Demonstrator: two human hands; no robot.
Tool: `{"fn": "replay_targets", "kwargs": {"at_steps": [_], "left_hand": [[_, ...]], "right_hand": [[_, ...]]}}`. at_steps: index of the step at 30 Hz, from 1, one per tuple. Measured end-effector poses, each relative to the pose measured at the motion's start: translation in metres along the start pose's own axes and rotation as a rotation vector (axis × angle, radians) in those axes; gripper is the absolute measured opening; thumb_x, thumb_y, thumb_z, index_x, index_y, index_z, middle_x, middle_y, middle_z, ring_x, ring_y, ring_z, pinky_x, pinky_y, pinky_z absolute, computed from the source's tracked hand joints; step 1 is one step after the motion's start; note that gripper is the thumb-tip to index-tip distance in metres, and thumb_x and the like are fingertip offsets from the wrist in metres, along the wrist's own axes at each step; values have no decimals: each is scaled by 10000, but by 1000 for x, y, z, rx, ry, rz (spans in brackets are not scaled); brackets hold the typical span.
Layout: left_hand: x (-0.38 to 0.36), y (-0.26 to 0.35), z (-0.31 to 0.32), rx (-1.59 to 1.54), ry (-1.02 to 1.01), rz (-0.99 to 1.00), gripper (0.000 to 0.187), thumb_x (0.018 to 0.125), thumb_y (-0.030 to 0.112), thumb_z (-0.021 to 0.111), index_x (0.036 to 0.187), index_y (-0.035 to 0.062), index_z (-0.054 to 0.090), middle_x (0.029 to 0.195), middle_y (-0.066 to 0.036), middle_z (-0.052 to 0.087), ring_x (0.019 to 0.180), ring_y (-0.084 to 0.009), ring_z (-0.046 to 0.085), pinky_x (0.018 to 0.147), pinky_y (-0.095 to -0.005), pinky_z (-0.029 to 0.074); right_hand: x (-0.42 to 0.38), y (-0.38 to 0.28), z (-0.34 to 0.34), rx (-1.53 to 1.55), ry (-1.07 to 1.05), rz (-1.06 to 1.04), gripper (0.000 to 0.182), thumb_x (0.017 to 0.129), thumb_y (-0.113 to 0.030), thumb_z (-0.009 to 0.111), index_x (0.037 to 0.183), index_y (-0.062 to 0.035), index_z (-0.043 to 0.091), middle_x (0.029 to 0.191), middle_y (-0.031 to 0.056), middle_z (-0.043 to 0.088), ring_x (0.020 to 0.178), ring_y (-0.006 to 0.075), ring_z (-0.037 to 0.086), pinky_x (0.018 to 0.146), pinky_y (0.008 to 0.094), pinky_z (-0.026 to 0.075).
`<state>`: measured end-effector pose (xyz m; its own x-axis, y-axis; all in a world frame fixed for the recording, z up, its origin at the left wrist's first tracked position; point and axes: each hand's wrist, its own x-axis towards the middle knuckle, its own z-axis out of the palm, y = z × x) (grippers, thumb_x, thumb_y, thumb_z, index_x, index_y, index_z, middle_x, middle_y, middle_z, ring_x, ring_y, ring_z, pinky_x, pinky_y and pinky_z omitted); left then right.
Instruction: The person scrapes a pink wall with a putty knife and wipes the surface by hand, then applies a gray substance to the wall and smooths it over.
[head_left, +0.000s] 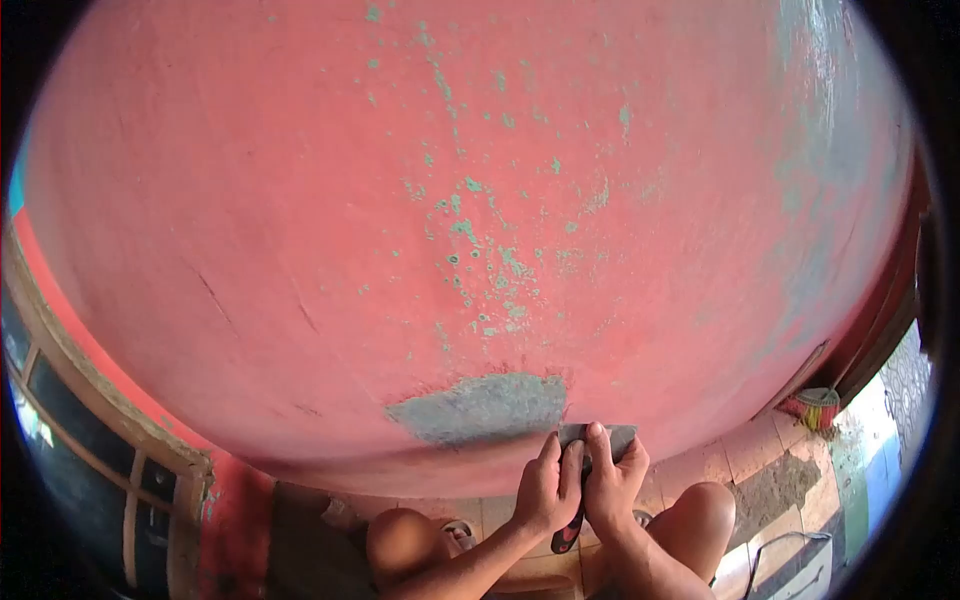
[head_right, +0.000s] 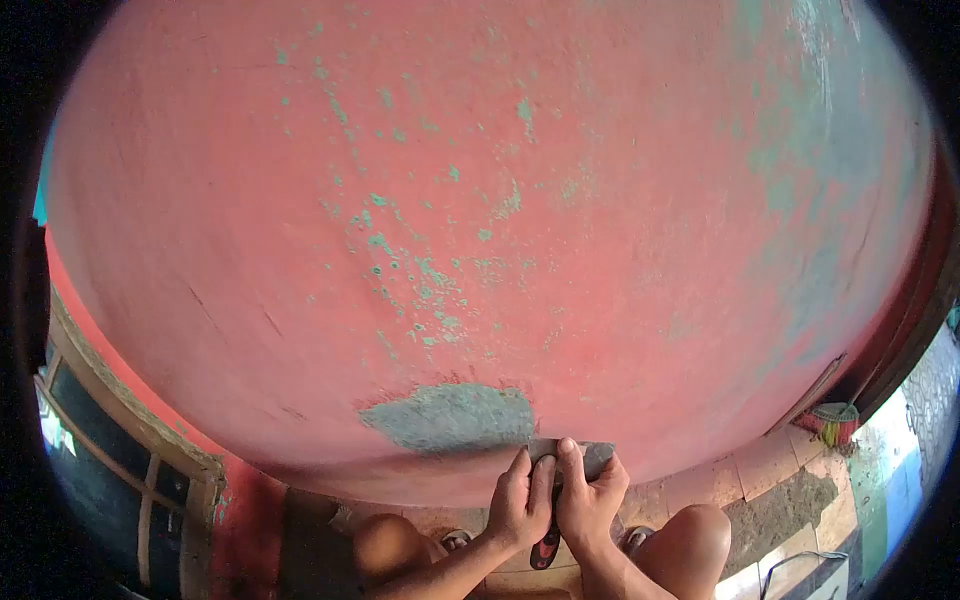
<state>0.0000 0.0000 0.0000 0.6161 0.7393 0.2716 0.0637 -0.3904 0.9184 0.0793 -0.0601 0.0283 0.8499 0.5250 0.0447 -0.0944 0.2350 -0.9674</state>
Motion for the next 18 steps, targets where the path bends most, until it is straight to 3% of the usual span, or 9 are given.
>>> {"fn": "replay_targets", "kwargs": {"at_steps": [2,5,6,9,11,13,15,17,18], "left_hand": [[-2,8,-5,-52,-60,-68,243,1034,150,549,1204,-6,474,851,-131,688,775,-149,669,640,-294,496],[-17,43,-27,-79,9,-18,290,1016,185,594,1201,-8,481,797,-147,688,675,-201,706,555,-319,515],[-24,51,-31,-168,86,54,303,1008,146,601,1227,-11,463,846,-114,681,697,-138,670,540,-294,495],[-67,36,-32,-185,372,-31,291,989,80,572,1241,-16,463,870,-101,663,758,-108,614,670,-256,482],[-113,3,-7,-300,589,-100,349,962,114,663,1232,-20,487,847,-59,644,710,-77,568,639,-235,453],[-156,20,8,-1,568,-93,442,989,207,647,1370,73,469,1123,-108,551,963,-161,542,876,-337,460],[-192,43,16,-114,454,-196,348,1013,154,591,1329,48,495,1066,-92,572,878,-143,527,769,-284,449],[-221,47,28,-606,358,-454,337,1006,123,586,1318,30,498,1005,-70,592,859,-143,541,772,-293,457],[-221,42,26,-573,417,-382,371,994,105,596,1338,25,482,970,-68,609,858,-138,556,785,-294,459]], "right_hand": [[0,-2,1,63,-4,-24,200,988,-179,678,917,7,653,816,6,675,723,63,570,648,243,471],[-5,-16,0,103,34,-124,186,993,-168,665,916,0,653,816,3,672,721,64,564,652,244,464],[-4,-18,-1,151,77,-118,191,999,-177,655,914,-6,652,833,7,671,733,67,562,664,238,456],[3,-23,-16,193,131,-129,219,1014,-221,633,911,-28,642,834,5,650,740,67,551,661,234,443],[2,-32,-17,215,159,-100,223,1019,-237,632,906,-46,622,806,-10,624,722,63,536,656,237,438],[1,-35,-19,265,174,-66,225,1020,-242,634,900,-52,611,798,-15,616,715,63,531,653,236,435],[1,-31,-26,254,137,-71,236,1022,-259,634,904,-55,610,804,-14,618,714,59,532,648,232,437],[-1,-30,-28,239,127,-79,242,1023,-264,631,900,-56,611,807,-14,619,712,57,533,638,233,438],[-2,-30,-29,247,115,-53,244,1024,-265,630,900,-55,612,803,-13,618,707,57,533,635,234,439]]}}
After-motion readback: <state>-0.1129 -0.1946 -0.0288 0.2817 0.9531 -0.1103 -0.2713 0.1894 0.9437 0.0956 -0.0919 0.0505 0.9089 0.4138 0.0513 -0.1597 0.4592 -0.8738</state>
